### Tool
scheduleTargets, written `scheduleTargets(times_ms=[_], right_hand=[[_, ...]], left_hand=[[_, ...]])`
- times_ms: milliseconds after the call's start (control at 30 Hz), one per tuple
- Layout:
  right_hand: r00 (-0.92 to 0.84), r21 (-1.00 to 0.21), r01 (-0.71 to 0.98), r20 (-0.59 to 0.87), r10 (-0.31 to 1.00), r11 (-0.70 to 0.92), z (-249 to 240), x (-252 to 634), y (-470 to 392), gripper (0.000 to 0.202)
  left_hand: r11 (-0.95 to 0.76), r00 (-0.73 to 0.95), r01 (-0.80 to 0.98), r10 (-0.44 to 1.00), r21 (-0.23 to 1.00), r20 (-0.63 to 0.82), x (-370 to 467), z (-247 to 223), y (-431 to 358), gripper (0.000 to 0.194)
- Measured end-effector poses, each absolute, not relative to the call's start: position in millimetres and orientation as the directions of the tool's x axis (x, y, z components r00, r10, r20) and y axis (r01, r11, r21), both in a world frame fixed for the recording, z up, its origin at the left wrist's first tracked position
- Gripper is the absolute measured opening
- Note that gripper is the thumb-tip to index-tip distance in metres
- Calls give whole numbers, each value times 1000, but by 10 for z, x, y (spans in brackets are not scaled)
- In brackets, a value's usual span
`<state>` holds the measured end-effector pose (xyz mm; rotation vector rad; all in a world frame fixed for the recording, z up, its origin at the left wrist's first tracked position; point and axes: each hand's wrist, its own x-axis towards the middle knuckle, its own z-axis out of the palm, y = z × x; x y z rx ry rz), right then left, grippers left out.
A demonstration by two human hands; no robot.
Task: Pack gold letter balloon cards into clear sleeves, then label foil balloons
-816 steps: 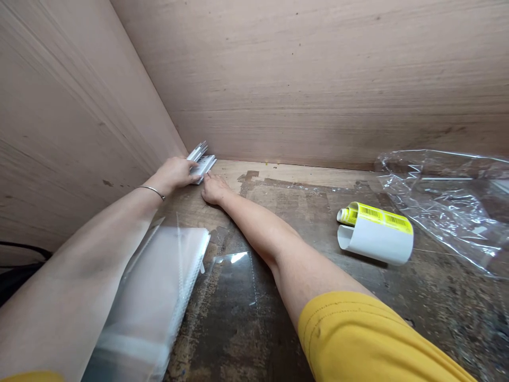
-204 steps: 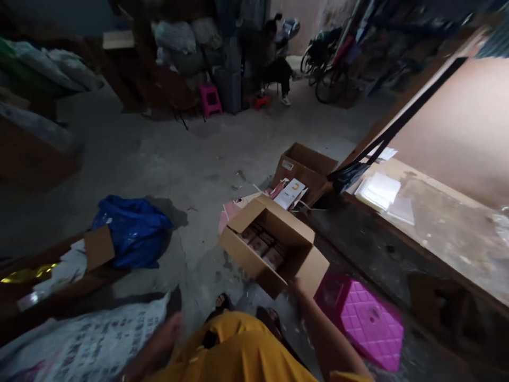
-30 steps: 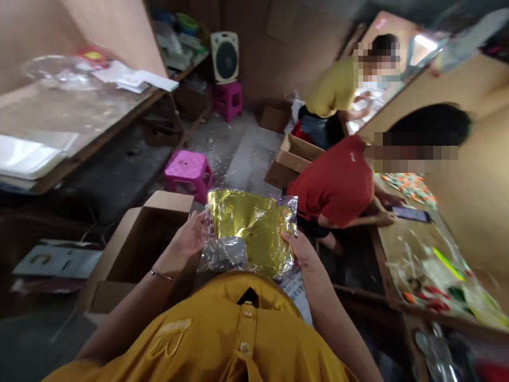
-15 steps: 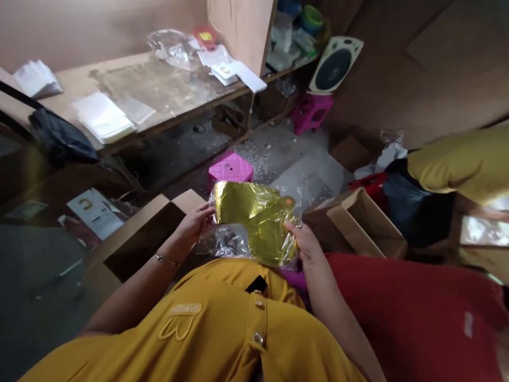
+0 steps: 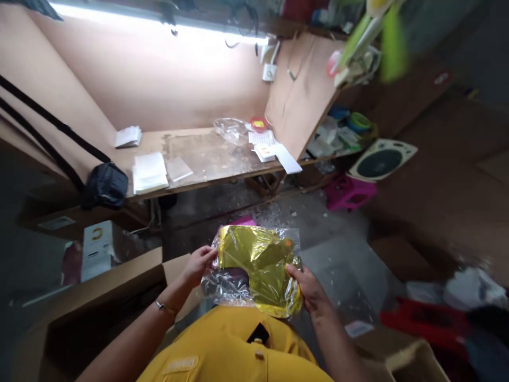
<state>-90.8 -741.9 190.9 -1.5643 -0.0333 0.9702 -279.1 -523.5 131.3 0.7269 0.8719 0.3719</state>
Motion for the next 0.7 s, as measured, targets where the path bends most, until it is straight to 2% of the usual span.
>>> scheduleTargets(times_ms=[133, 267, 367, 533, 700], right_hand=[[525, -802, -472, -589, 615, -366, 1946, -201, -6896, 21], [454, -784, -443, -615, 645, -435, 1990, 317, -6390, 22], [435, -795, -405, -602, 670, -451, 2017, 556, -6023, 24], [399, -807, -341, -589, 703, -482, 1978, 727, -5318, 24], [455, -831, -309, -556, 696, -462, 1909, 770, -4255, 24]], left_hand=[[712, 511, -105, 637, 694, -577, -2458, 1200, -5132, 46], [793, 570, -85, 535, 603, -623, -2233, 1237, -5048, 48], [824, 624, -31, 458, 566, -633, -2146, 1286, -4979, 41], [804, 598, 31, 461, 593, -656, -2129, 1218, -4608, 44], [717, 504, 78, 571, 692, -648, -2119, 1004, -3476, 49]])
